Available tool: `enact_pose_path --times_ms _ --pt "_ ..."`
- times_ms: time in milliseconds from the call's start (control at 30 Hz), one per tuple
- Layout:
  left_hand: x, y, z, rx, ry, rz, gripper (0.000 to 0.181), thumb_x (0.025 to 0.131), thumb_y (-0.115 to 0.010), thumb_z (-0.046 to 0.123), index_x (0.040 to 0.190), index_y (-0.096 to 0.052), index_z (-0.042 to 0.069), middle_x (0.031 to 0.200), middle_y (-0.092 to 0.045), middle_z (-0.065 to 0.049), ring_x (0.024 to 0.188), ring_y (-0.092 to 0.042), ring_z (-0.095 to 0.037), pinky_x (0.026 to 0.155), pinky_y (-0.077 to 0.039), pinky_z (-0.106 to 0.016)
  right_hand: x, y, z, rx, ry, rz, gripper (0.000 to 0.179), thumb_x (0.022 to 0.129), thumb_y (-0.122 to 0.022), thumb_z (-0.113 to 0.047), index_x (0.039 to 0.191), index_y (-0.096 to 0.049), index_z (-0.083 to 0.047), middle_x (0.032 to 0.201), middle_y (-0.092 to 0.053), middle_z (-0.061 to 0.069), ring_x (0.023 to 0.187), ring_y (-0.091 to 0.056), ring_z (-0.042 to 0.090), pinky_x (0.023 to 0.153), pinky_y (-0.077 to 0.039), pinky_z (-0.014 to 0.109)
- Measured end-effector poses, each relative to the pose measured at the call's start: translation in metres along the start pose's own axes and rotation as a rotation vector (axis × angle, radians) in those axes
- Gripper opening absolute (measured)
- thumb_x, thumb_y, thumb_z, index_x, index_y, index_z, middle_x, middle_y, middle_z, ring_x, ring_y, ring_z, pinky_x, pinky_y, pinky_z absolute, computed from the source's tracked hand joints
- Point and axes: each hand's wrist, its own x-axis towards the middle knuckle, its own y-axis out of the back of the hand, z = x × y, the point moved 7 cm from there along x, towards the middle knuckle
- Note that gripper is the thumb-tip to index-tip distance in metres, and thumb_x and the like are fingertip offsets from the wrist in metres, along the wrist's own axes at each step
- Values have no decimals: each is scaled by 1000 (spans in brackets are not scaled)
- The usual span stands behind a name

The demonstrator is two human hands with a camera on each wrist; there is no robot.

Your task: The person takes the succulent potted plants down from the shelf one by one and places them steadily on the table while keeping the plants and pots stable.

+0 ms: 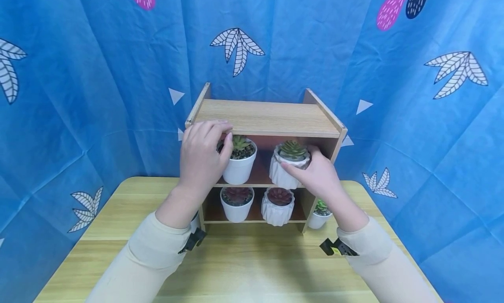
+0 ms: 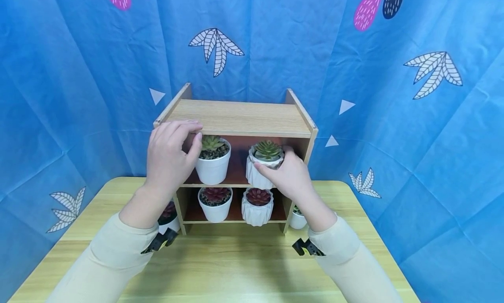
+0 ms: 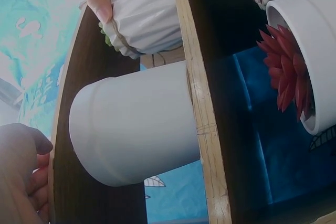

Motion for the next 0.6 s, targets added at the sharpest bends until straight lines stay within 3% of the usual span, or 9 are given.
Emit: enact_pose_path --times_ms 600 --pt "-1 0 0 0 -1 2 22 95 -65 19 110 -74 5 112 -72 -10 107 -63 -29 95 -47 -47 -14 5 3 -8 -24 -20 101 80 -70 -67 149 -35 -2 137 -54 20 119 -55 36 91 -51 53"
